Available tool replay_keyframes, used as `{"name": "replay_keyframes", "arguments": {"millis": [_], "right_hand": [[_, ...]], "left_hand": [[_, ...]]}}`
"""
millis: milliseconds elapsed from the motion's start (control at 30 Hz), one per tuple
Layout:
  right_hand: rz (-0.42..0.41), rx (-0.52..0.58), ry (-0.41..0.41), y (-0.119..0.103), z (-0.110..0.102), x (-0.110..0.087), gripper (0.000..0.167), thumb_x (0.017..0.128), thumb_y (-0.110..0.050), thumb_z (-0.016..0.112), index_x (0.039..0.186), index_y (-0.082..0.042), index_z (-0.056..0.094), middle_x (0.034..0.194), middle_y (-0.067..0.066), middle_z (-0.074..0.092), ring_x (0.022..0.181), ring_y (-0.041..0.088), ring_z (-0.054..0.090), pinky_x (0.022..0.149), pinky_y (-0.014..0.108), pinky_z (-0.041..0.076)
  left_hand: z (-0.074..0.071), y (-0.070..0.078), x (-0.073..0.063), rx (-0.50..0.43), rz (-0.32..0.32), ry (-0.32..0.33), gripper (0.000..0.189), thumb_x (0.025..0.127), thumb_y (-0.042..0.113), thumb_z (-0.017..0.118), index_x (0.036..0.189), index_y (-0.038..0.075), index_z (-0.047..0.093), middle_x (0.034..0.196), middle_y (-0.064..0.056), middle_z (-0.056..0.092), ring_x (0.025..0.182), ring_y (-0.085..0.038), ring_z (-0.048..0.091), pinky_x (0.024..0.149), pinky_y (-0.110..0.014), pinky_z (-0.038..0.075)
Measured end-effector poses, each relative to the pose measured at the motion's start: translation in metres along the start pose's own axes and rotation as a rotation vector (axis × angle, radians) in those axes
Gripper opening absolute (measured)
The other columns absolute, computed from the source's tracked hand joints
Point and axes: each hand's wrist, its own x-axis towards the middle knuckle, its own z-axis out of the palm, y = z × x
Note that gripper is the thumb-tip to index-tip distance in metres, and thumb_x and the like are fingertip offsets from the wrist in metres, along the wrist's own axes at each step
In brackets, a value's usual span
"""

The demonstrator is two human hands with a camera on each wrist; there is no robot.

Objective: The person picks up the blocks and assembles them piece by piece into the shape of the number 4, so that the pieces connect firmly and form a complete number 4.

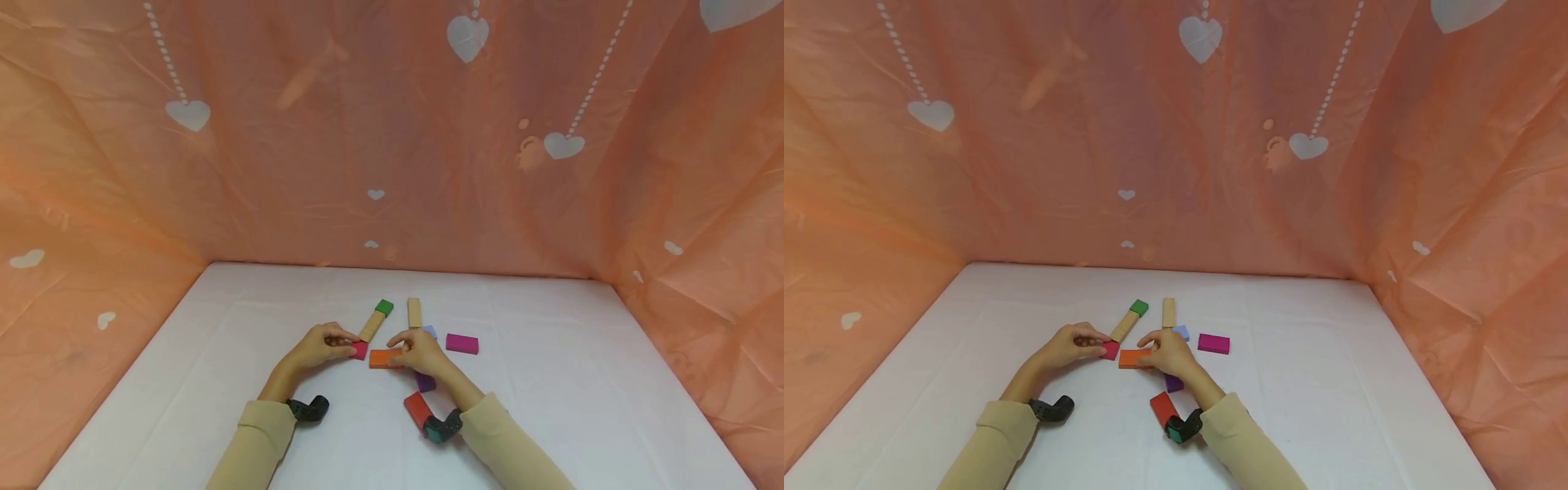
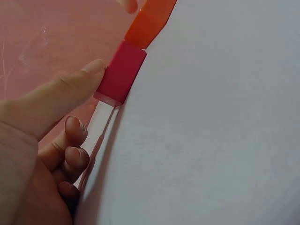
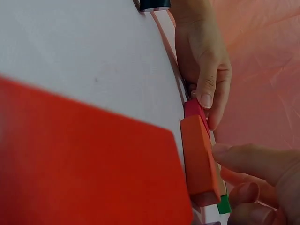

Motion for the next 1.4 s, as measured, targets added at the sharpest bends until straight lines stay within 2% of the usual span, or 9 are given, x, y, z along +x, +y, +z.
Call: {"name": "replay_keyframes", "arguments": {"millis": [333, 667, 1067, 1400], "right_hand": [[-0.007, -0.062, -0.022, -0.0036, -0.0029, -0.0040, 0.029, 0.075, -0.010, 0.080, 0.101, -0.001, 0.073, 0.056, -0.005, 0.041, 0.052, 0.008, 0.038, 0.049, 0.017, 0.029], [0.026, -0.060, -0.012, -0.0029, -0.0045, -0.0042, 0.028, 0.075, -0.009, 0.081, 0.101, -0.001, 0.073, 0.057, -0.004, 0.042, 0.053, 0.009, 0.039, 0.050, 0.018, 0.031], [0.007, -0.090, 0.028, 0.0021, -0.0089, -0.0069, 0.026, 0.071, -0.009, 0.082, 0.095, -0.002, 0.075, 0.057, -0.005, 0.041, 0.055, 0.008, 0.039, 0.049, 0.017, 0.029], [0.074, -0.064, 0.031, 0.0000, -0.0096, -0.0077, 0.025, 0.072, -0.010, 0.082, 0.095, -0.003, 0.075, 0.058, -0.004, 0.040, 0.057, 0.011, 0.038, 0.051, 0.019, 0.028]], "left_hand": [[0.0030, -0.0065, -0.0002, 0.013, 0.056, 0.023, 0.027, 0.082, 0.018, 0.075, 0.106, 0.005, 0.074, 0.084, -0.008, 0.061, 0.074, -0.005, 0.045, 0.067, -0.019, 0.037], [0.0043, -0.0058, 0.0012, 0.007, 0.049, 0.026, 0.027, 0.082, 0.018, 0.075, 0.106, 0.006, 0.074, 0.085, -0.008, 0.061, 0.074, -0.006, 0.045, 0.066, -0.018, 0.037], [0.0048, -0.0087, -0.0006, -0.019, 0.047, 0.038, 0.026, 0.082, 0.016, 0.075, 0.105, 0.004, 0.074, 0.083, -0.008, 0.059, 0.073, -0.005, 0.044, 0.066, -0.018, 0.036], [0.0043, -0.0062, -0.0005, -0.029, 0.058, 0.032, 0.026, 0.082, 0.015, 0.075, 0.105, 0.003, 0.074, 0.081, -0.005, 0.057, 0.071, -0.004, 0.043, 0.065, -0.018, 0.035]]}}
